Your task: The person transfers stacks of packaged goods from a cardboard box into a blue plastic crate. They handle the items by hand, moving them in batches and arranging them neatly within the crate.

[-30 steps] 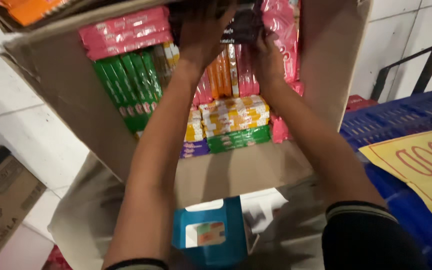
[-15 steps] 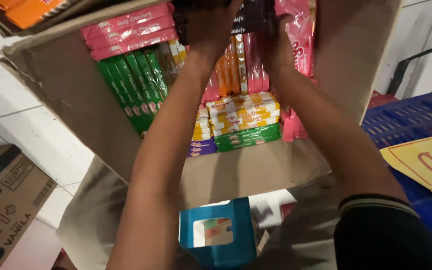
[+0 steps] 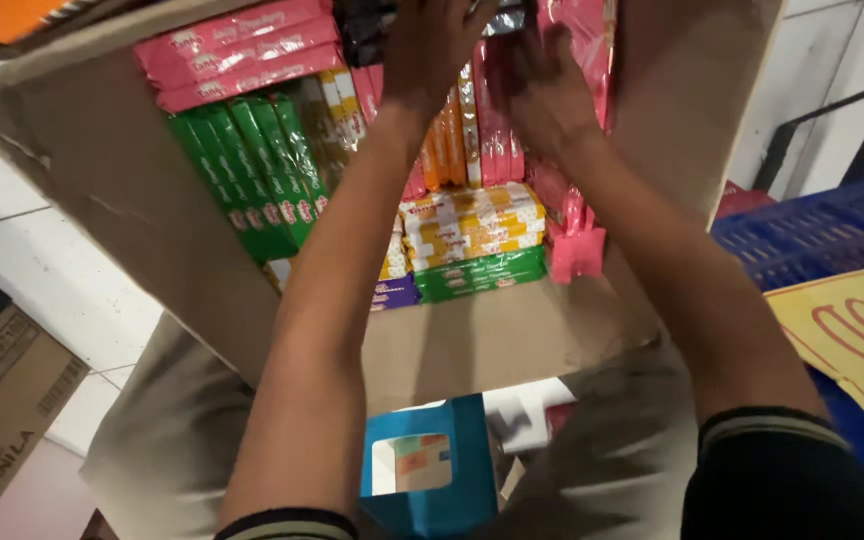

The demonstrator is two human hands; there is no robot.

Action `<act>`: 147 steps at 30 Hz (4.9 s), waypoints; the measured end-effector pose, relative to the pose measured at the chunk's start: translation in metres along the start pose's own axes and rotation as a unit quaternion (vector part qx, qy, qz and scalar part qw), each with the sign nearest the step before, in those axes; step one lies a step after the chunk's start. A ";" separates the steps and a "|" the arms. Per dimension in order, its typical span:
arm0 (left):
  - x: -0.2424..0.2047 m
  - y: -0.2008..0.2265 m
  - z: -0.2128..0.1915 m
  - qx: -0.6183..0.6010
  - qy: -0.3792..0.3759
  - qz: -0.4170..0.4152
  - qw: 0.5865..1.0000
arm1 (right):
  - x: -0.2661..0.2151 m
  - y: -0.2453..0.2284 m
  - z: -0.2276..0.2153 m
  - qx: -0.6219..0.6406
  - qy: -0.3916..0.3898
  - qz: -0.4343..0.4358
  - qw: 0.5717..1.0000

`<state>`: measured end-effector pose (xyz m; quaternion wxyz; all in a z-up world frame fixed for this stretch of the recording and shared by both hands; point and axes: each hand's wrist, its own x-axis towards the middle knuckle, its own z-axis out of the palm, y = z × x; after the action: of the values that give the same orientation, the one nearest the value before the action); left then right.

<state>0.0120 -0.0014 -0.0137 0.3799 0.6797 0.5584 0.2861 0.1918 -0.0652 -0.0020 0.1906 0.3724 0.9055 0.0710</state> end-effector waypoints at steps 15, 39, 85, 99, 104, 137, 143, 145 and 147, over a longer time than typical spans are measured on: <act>-0.043 -0.025 -0.085 0.413 -0.147 0.118 0.891 | -0.002 -0.043 -0.055 0.294 -0.032 0.141 0.945; -0.322 0.081 -0.067 0.238 -0.414 -0.096 0.873 | -0.208 -0.147 -0.235 0.660 0.126 0.280 0.686; -0.388 0.086 -0.088 0.492 -0.414 -0.064 0.763 | -0.614 -0.096 -0.204 0.561 -0.193 0.566 0.573; -0.386 0.083 -0.091 0.453 -0.439 -0.097 0.770 | -0.670 -0.106 -0.214 0.522 0.053 0.647 0.553; -0.387 0.075 -0.091 0.437 -0.441 -0.075 0.780 | -0.671 -0.110 -0.213 0.611 0.343 0.554 0.450; -0.262 -0.005 -0.110 0.265 -0.189 -0.296 0.898 | 0.024 -0.170 -0.148 0.557 -0.123 0.488 0.661; -0.257 -0.019 -0.112 0.221 -0.176 -0.338 0.898 | 0.066 -0.186 -0.151 0.504 -0.154 0.461 0.714; -0.259 -0.023 -0.107 0.225 -0.190 -0.346 0.891 | 0.071 -0.190 -0.139 0.509 -0.152 0.457 0.714; -0.260 -0.028 -0.101 0.230 -0.200 -0.354 0.884 | 0.076 -0.196 -0.136 0.515 -0.146 0.451 0.714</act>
<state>-0.1405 -0.2328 0.0275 0.3922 0.5481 0.7242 -0.1459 -0.0385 -0.1499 0.0476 0.0446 0.7827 0.4875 -0.3844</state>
